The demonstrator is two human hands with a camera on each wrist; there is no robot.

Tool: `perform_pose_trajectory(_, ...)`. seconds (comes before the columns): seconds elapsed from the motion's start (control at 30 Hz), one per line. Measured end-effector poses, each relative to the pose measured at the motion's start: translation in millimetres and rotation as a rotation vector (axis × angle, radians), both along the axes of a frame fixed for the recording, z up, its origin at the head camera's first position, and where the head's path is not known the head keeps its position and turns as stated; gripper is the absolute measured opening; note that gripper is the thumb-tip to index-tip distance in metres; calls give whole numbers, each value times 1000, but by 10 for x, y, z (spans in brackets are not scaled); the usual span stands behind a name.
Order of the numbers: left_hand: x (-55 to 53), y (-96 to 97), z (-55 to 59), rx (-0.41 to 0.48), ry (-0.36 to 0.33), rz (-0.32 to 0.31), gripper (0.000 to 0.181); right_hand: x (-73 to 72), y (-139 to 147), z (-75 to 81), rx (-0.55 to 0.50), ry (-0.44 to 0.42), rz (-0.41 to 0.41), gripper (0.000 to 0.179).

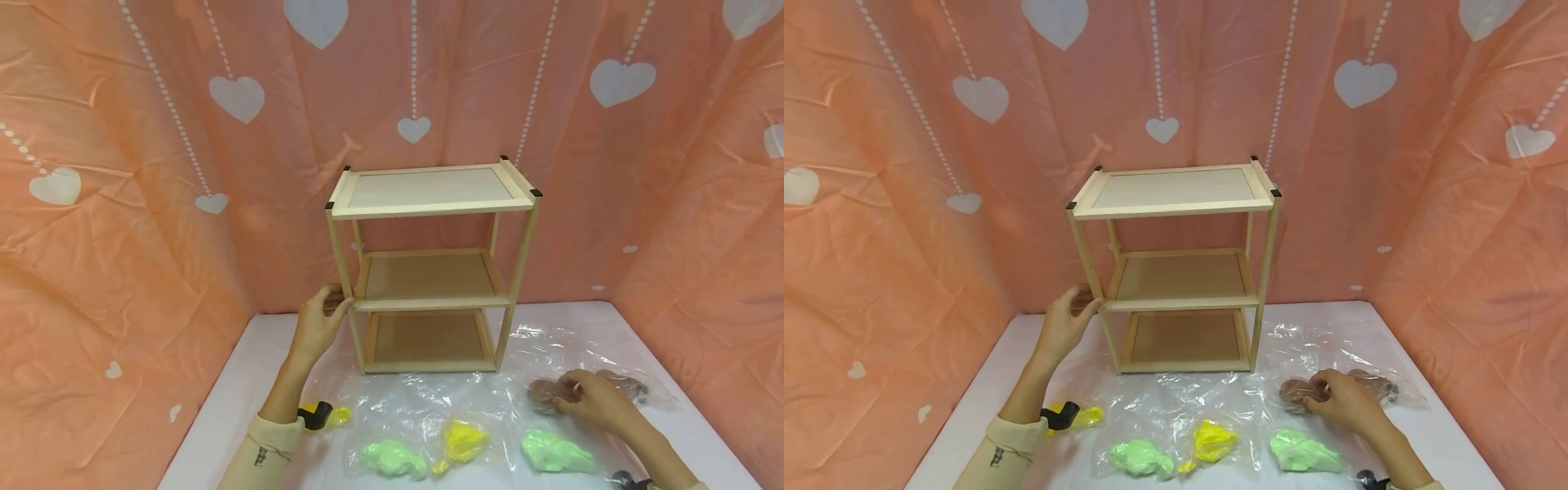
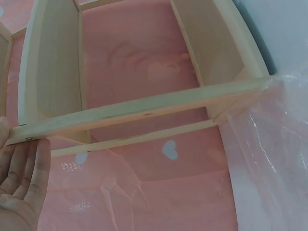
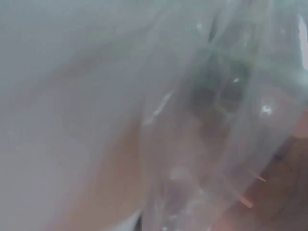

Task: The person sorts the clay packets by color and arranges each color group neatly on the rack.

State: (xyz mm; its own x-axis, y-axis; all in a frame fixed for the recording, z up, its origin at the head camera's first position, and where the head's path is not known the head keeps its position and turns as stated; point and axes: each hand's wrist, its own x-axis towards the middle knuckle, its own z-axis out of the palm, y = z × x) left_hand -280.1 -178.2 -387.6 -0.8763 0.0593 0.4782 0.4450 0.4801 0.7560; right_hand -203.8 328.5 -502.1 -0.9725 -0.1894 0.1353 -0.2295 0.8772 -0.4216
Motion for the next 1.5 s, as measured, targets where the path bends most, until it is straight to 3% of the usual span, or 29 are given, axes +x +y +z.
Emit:
perform_pose_trajectory(0.17,-1,5,22,-9,-6,-8,27,15,-23,22,-13,-1,-41,28)
perform_pose_trajectory(0.3,-14,3,23,-12,-10,-11,30,26,-37,60,-71,64,-70,26)
perform_pose_trajectory(0.63,-15,2,-43,13,-4,8,30,15,-84,159,-168,434,-111,29)
perform_pose_trajectory(0.93,-8,20,-59,41,-13,29,32,-27,-95,394,-252,675,-70,38)
perform_pose_trajectory(1.23,-41,21,-61,21,12,18,29,-23,-112,681,-312,741,-64,39)
perform_pose_trajectory(1.5,-11,53,-61,40,-2,42,31,-80,-128,907,-352,836,6,41)
